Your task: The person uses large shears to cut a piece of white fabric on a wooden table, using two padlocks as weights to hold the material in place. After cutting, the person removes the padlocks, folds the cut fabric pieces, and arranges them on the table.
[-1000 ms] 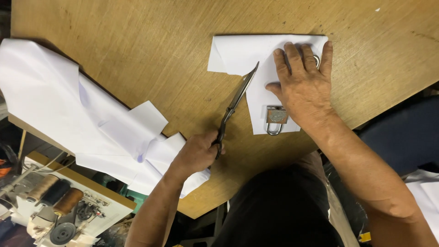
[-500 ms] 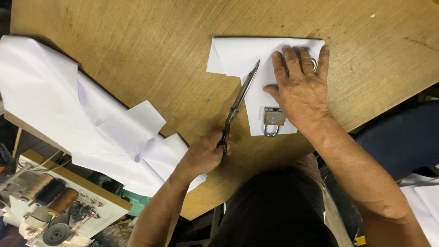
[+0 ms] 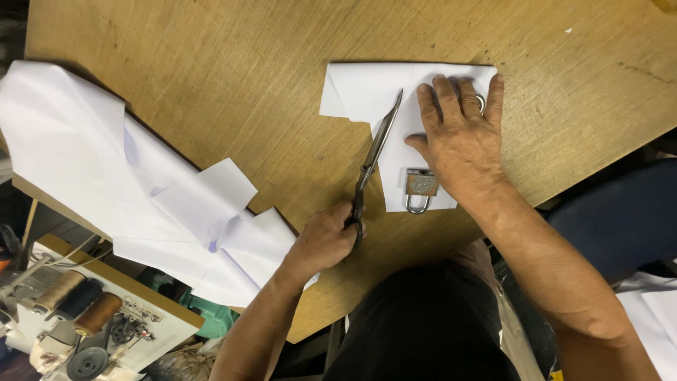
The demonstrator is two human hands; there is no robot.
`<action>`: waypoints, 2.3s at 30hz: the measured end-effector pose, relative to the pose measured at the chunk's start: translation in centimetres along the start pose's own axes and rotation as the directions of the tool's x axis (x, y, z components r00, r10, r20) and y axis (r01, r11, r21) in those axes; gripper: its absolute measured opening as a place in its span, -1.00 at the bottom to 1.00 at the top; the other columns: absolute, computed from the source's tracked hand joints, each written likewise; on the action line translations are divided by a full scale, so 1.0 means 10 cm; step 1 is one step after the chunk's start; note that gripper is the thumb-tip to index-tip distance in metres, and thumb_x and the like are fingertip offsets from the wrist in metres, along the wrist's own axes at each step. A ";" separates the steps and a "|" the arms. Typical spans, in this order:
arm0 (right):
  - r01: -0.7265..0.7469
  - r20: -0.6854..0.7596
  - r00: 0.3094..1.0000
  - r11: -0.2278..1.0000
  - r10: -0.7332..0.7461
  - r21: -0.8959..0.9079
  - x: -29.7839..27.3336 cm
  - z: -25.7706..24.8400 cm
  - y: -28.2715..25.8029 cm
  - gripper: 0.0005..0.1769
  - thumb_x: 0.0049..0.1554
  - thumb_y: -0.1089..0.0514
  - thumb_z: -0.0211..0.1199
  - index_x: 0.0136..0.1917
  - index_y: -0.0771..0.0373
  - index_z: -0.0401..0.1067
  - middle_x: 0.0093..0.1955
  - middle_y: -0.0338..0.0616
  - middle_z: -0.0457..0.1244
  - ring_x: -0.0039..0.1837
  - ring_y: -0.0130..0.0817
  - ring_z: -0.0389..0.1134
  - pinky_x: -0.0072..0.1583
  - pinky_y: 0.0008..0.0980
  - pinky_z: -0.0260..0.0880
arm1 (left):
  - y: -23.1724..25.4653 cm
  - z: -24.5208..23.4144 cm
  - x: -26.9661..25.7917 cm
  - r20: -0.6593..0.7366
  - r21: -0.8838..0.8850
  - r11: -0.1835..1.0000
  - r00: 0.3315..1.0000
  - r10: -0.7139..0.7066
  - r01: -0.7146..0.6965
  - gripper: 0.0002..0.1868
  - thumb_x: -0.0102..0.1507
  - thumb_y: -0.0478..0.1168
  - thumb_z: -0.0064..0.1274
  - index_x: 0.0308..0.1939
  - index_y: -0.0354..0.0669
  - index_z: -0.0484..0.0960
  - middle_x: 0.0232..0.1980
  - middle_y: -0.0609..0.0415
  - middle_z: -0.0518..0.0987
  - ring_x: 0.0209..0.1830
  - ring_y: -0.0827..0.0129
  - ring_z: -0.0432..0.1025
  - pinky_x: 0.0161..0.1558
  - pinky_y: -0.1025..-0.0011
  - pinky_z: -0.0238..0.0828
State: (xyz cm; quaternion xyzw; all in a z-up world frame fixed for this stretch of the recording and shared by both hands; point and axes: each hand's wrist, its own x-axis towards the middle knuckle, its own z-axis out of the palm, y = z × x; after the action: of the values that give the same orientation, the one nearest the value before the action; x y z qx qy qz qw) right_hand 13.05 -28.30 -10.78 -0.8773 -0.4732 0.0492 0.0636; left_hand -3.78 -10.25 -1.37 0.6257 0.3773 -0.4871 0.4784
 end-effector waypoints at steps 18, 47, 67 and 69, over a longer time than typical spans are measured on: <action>-0.028 -0.013 0.999 0.993 0.029 0.115 -0.01 0.05 -0.02 -0.16 0.05 -0.08 0.58 0.47 0.40 0.49 0.43 0.29 0.25 0.42 0.36 0.28 0.52 0.56 -0.37 | -0.04 0.23 0.13 -0.157 0.072 0.956 0.943 0.292 -0.284 -0.82 0.29 -0.15 -0.02 -0.21 -0.18 0.58 -0.50 -0.04 0.53 -0.49 0.23 0.52 -0.51 0.40 0.44; -0.041 0.037 0.999 0.991 0.036 0.127 -0.05 0.10 0.00 -0.19 0.13 -0.11 0.51 0.50 0.40 0.46 0.46 0.28 0.22 0.45 0.38 0.25 0.53 0.57 -0.47 | 0.03 0.54 0.21 -0.142 -0.271 0.950 0.982 0.122 -0.157 -0.60 0.26 -0.14 0.05 0.15 -0.14 0.68 -0.40 -0.01 0.65 -0.32 0.23 0.63 -0.22 0.39 0.55; -0.057 0.054 0.997 0.992 0.051 0.111 -0.06 0.11 0.01 -0.20 0.16 -0.15 0.47 0.50 0.36 0.46 0.48 0.22 0.21 0.47 0.31 0.24 0.56 0.52 -0.52 | 0.17 0.60 0.19 -0.193 -0.288 0.934 0.968 0.160 -0.212 -0.59 0.24 -0.18 0.05 0.15 -0.17 0.69 -0.36 -0.10 0.63 -0.27 0.13 0.62 -0.16 0.26 0.56; -0.055 0.050 0.998 0.992 0.049 0.116 -0.05 0.10 0.01 -0.20 0.15 -0.14 0.48 0.50 0.36 0.46 0.47 0.23 0.22 0.46 0.33 0.24 0.55 0.53 -0.51 | 0.11 0.62 0.24 -0.193 -0.330 0.919 0.969 0.156 -0.214 -0.61 0.25 -0.19 0.07 0.14 -0.18 0.69 -0.38 -0.07 0.64 -0.31 0.20 0.62 -0.20 0.33 0.55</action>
State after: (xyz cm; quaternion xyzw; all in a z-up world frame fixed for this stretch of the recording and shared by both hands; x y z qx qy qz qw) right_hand 12.66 -28.73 -11.79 -0.8826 -0.4479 0.0991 0.1028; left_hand -3.73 -16.53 -3.83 0.6020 0.4343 -0.3121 0.5930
